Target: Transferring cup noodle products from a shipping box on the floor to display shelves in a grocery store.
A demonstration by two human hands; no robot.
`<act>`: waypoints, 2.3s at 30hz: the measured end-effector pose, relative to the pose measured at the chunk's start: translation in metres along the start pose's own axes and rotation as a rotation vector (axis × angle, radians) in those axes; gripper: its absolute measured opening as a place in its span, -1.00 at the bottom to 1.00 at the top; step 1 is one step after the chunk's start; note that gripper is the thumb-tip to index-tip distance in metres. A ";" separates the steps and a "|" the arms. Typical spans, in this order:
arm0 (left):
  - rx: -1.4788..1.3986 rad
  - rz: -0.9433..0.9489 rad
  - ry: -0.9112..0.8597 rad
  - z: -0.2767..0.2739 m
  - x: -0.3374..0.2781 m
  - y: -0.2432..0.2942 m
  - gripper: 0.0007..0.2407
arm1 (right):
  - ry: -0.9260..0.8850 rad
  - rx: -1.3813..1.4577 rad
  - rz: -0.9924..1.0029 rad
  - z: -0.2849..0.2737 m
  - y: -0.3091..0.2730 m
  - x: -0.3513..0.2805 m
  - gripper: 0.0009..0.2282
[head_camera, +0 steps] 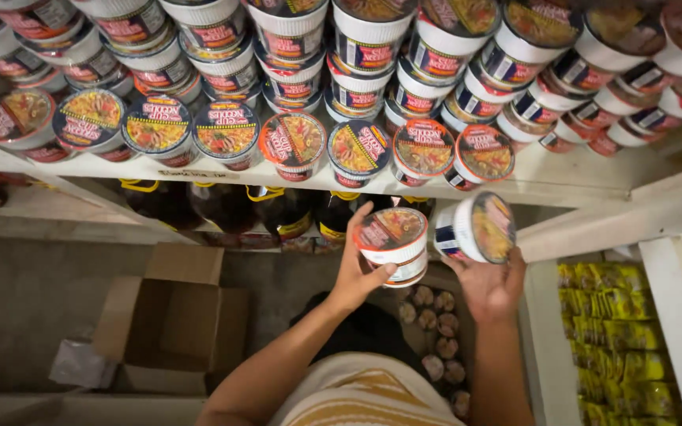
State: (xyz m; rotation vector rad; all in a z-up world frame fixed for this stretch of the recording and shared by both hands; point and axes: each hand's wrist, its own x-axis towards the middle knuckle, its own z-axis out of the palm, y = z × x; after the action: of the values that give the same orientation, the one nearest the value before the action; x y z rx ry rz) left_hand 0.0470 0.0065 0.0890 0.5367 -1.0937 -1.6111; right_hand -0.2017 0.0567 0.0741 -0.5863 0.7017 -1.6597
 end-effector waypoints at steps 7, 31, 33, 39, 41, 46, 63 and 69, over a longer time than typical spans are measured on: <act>-0.081 0.007 -0.060 0.008 -0.004 0.008 -0.10 | -0.224 -0.206 -0.037 -0.023 0.034 -0.003 -0.45; -0.095 -0.127 -0.057 0.034 -0.016 -0.042 -0.18 | 0.370 -1.116 -0.583 -0.114 -0.054 0.129 -0.32; -0.094 -0.143 -0.054 0.031 -0.017 -0.044 -0.18 | 0.416 -1.218 -0.546 -0.124 -0.048 0.136 -0.30; -0.114 -0.196 -0.010 0.029 -0.022 -0.044 -0.18 | 0.410 -1.501 -0.616 -0.150 -0.037 0.143 -0.22; -0.098 -0.189 -0.024 0.029 -0.022 -0.045 -0.17 | 0.375 -1.507 -0.607 -0.150 -0.039 0.144 -0.23; -0.045 -0.183 -0.037 0.032 -0.020 -0.040 -0.16 | 0.349 -1.561 -0.588 -0.158 -0.045 0.146 -0.25; 0.009 -0.166 -0.068 0.013 -0.016 -0.027 -0.10 | 0.403 -1.613 -0.361 -0.138 -0.056 0.146 -0.08; -0.010 -0.122 -0.030 0.042 -0.019 -0.042 -0.12 | 0.186 -1.749 -0.444 -0.137 -0.077 0.154 -0.08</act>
State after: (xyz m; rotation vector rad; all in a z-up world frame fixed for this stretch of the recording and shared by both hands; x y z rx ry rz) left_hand -0.0016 0.0410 0.0696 0.5842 -1.0928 -1.7345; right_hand -0.3805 -0.0655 0.0356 -1.8716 2.2644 -1.0707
